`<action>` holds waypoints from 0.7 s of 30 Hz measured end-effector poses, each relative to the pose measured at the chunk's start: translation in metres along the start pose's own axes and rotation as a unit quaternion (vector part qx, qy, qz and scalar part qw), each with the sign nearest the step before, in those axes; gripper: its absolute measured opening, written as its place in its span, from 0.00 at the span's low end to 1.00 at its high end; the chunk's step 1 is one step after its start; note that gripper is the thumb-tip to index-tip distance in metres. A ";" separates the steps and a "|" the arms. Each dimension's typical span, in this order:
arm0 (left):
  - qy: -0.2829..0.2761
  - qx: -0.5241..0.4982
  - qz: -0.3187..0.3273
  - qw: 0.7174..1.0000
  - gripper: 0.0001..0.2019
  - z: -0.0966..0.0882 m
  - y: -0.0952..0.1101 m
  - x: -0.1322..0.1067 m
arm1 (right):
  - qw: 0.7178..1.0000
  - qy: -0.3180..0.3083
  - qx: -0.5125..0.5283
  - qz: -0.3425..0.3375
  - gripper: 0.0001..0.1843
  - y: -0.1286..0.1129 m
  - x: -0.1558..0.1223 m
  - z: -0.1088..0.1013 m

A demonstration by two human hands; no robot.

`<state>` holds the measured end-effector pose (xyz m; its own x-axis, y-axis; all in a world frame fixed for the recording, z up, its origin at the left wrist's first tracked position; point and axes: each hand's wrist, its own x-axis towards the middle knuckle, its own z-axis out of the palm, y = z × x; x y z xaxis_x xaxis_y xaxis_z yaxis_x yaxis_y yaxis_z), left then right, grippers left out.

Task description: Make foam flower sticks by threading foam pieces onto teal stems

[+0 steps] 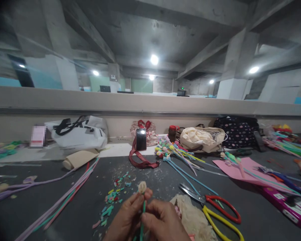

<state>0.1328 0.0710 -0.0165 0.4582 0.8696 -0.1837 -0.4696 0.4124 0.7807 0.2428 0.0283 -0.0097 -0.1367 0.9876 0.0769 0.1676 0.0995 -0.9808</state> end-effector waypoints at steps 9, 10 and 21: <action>-0.060 0.013 0.044 0.997 0.23 0.001 0.003 -0.010 | 0.949 0.068 -0.278 -0.130 0.12 -0.025 -0.007 -0.009; -0.070 0.016 0.041 0.997 0.22 0.000 0.003 -0.009 | 0.940 0.076 -0.303 -0.133 0.12 -0.026 -0.007 -0.010; 0.012 0.045 0.061 0.997 0.18 -0.021 -0.002 0.002 | 0.889 0.064 -0.438 -0.121 0.11 -0.024 -0.003 0.006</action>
<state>0.1189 0.0775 -0.0309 0.3835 0.9185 -0.0962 -0.4507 0.2770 0.8486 0.2333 0.0225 0.0129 -0.1696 0.9245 0.3414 0.8513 0.3119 -0.4218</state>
